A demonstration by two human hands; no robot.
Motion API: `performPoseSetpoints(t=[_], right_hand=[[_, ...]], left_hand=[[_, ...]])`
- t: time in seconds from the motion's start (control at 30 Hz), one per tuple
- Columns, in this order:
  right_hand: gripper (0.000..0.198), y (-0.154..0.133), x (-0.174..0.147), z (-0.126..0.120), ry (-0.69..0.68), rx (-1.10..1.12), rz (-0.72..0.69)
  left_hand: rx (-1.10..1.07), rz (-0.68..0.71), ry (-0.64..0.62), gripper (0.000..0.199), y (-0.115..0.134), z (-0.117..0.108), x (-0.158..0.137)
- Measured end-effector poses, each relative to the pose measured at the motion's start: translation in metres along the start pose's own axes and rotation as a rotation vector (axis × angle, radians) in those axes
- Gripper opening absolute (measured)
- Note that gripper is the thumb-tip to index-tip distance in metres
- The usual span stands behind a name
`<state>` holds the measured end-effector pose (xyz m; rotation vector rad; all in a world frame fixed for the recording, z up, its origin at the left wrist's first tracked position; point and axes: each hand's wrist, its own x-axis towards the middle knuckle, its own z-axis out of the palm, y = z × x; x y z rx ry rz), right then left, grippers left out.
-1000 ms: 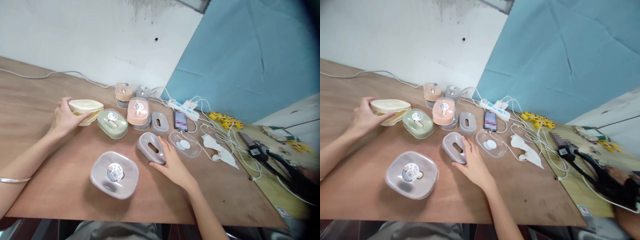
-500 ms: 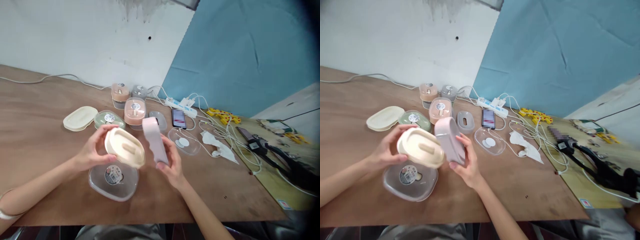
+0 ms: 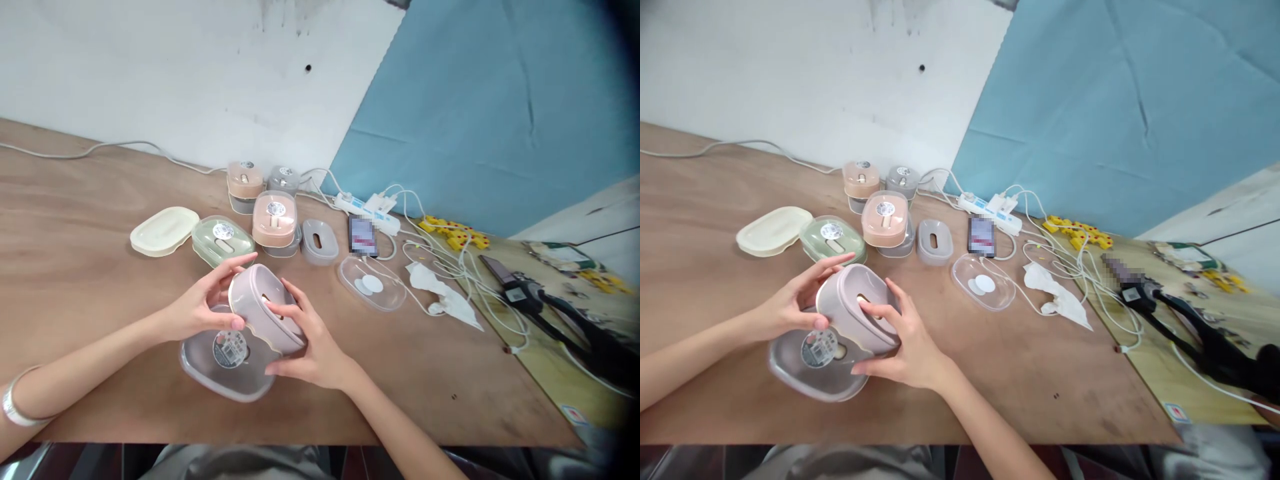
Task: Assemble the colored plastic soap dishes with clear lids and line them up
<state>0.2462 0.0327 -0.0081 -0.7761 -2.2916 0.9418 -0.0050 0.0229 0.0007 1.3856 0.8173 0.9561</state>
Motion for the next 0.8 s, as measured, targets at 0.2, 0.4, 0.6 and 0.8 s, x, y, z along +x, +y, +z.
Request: performPoseSetpoints(t=[0.2, 0.4, 0.6, 0.8], right_hand=[[0.072, -0.006, 0.002, 0.009, 0.062, -0.012, 0.061], [0.063, 0.001, 0.003, 0.003, 0.239, -0.097, 0.173], [0.065, 0.015, -0.005, -0.015, 0.187, -0.553, 0.27], [0.072, 0.01, -0.012, -0.023, 0.114, -0.619, 0.269]], left_hand=[[-0.027, -0.021, -0.033, 0.074, -0.003, -0.004, 0.002], [0.112, 0.043, 0.116, 0.066, -0.004, -0.007, 0.001], [0.397, 0.272, 0.612, 0.034, 0.008, -0.033, 0.009], [0.507, 0.274, 0.904, 0.034, 0.008, -0.062, 0.014]])
